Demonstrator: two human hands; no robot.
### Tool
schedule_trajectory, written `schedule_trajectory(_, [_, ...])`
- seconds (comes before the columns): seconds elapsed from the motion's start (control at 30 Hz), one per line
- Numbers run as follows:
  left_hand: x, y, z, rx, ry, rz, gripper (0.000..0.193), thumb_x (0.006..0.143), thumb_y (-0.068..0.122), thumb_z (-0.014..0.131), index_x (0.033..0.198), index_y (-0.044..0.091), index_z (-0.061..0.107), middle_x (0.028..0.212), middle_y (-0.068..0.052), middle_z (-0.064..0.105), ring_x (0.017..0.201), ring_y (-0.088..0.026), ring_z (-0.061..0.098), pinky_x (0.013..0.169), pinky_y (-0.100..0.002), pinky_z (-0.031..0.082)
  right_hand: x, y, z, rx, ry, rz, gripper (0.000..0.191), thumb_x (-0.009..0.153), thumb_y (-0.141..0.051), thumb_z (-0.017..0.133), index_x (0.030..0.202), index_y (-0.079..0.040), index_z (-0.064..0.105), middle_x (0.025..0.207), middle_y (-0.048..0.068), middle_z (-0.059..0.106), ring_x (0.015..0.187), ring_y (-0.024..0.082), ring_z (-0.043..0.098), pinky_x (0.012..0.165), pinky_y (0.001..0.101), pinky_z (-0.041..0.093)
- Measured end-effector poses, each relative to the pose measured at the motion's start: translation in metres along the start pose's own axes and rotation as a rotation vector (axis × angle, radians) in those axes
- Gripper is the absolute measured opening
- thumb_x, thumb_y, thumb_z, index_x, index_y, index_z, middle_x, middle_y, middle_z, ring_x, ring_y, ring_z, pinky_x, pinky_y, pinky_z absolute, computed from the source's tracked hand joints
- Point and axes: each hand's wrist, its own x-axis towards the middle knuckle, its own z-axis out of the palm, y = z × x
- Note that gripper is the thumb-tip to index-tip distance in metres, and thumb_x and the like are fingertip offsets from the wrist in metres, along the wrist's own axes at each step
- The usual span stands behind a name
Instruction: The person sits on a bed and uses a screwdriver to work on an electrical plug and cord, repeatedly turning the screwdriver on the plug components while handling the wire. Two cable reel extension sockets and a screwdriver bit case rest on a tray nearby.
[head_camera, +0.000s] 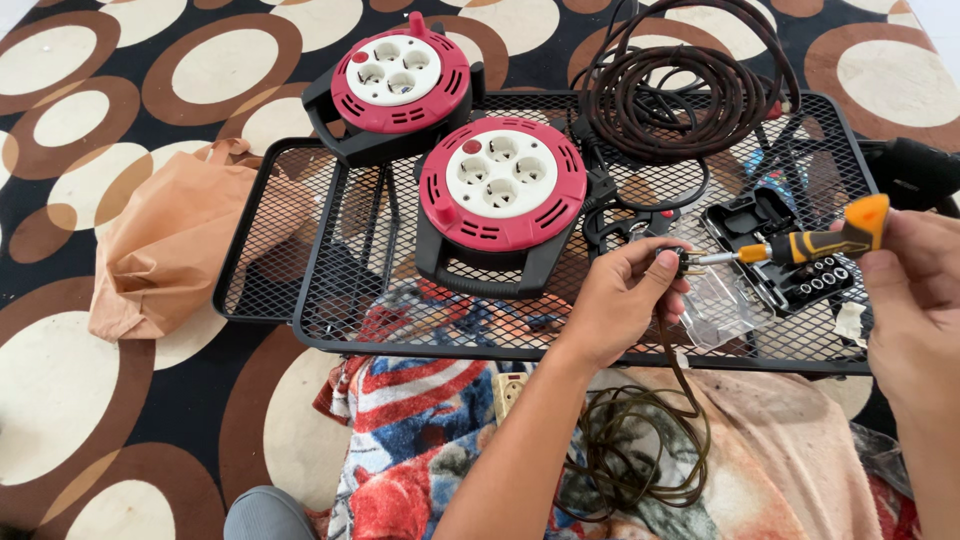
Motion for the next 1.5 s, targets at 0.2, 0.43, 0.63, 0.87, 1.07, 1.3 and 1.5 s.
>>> schedule_trajectory(0.2, [0.001, -0.002, -0.001, 0.004, -0.002, 0.014, 0.033, 0.109, 0.025, 0.059, 0.129, 0.0, 0.064, 0.091, -0.006, 0.065, 0.073, -0.009, 0.061, 0.066, -0.027, 0.054, -0.004, 0.007, -0.003, -0.19, 0.041, -0.03, 0.016, 0.117, -0.003, 0.058, 0.131, 0.003, 0.062, 0.12, 0.016, 0.064, 0.09, 0.014, 0.059, 0.074, 0.0238, 0.044])
schedule_trajectory(0.43, [0.001, -0.004, 0.0, 0.03, 0.012, 0.006, 0.032, 0.108, 0.025, 0.059, 0.128, 0.0, 0.064, 0.091, -0.006, 0.066, 0.072, -0.009, 0.061, 0.064, -0.026, 0.054, -0.002, 0.014, -0.005, 0.209, -0.02, 0.04, 0.024, 0.116, -0.024, 0.048, 0.119, -0.003, 0.06, 0.114, 0.006, 0.067, 0.096, 0.004, 0.066, 0.089, 0.019, 0.054])
schedule_trajectory(0.63, [0.001, -0.004, -0.002, 0.002, 0.006, 0.016, 0.032, 0.109, 0.024, 0.06, 0.129, 0.0, 0.065, 0.09, -0.006, 0.066, 0.072, -0.009, 0.061, 0.065, -0.026, 0.053, -0.008, 0.001, -0.003, -0.091, 0.033, 0.088, 0.022, 0.112, -0.014, 0.054, 0.131, -0.005, 0.057, 0.118, 0.008, 0.065, 0.076, 0.002, 0.054, 0.062, 0.0161, 0.039])
schedule_trajectory(0.87, [0.002, -0.003, -0.001, 0.004, 0.018, 0.008, 0.032, 0.108, 0.024, 0.06, 0.128, 0.0, 0.065, 0.091, -0.006, 0.065, 0.073, -0.01, 0.061, 0.066, -0.026, 0.054, -0.013, 0.005, -0.005, -0.153, 0.028, -0.08, 0.016, 0.118, -0.004, 0.054, 0.129, -0.001, 0.065, 0.125, 0.006, 0.058, 0.091, 0.006, 0.057, 0.082, 0.0172, 0.046])
schedule_trajectory(1.07, [0.001, -0.001, -0.001, -0.001, 0.028, -0.004, 0.031, 0.109, 0.024, 0.059, 0.128, 0.001, 0.065, 0.09, -0.006, 0.065, 0.073, -0.01, 0.061, 0.064, -0.026, 0.053, -0.006, 0.008, -0.005, -0.015, -0.028, -0.03, 0.013, 0.115, -0.003, 0.05, 0.123, 0.0, 0.059, 0.122, 0.006, 0.063, 0.106, 0.016, 0.063, 0.097, 0.0266, 0.05])
schedule_trajectory(1.3, [0.001, -0.001, 0.0, 0.016, 0.033, 0.012, 0.031, 0.108, 0.024, 0.059, 0.128, 0.001, 0.065, 0.09, -0.005, 0.065, 0.073, -0.01, 0.061, 0.064, -0.026, 0.053, 0.001, 0.021, 0.002, 0.143, 0.032, -0.13, 0.019, 0.109, 0.0, 0.06, 0.128, -0.001, 0.057, 0.134, 0.004, 0.056, 0.116, 0.012, 0.059, 0.106, 0.028, 0.051])
schedule_trajectory(1.5, [0.001, -0.002, 0.001, 0.011, 0.05, 0.02, 0.031, 0.106, 0.024, 0.062, 0.128, 0.001, 0.065, 0.089, -0.005, 0.065, 0.073, -0.009, 0.061, 0.064, -0.026, 0.053, -0.005, 0.035, -0.009, 0.165, 0.002, -0.065, 0.016, 0.11, 0.005, 0.06, 0.125, -0.001, 0.058, 0.125, 0.004, 0.056, 0.105, 0.012, 0.059, 0.106, 0.0303, 0.052])
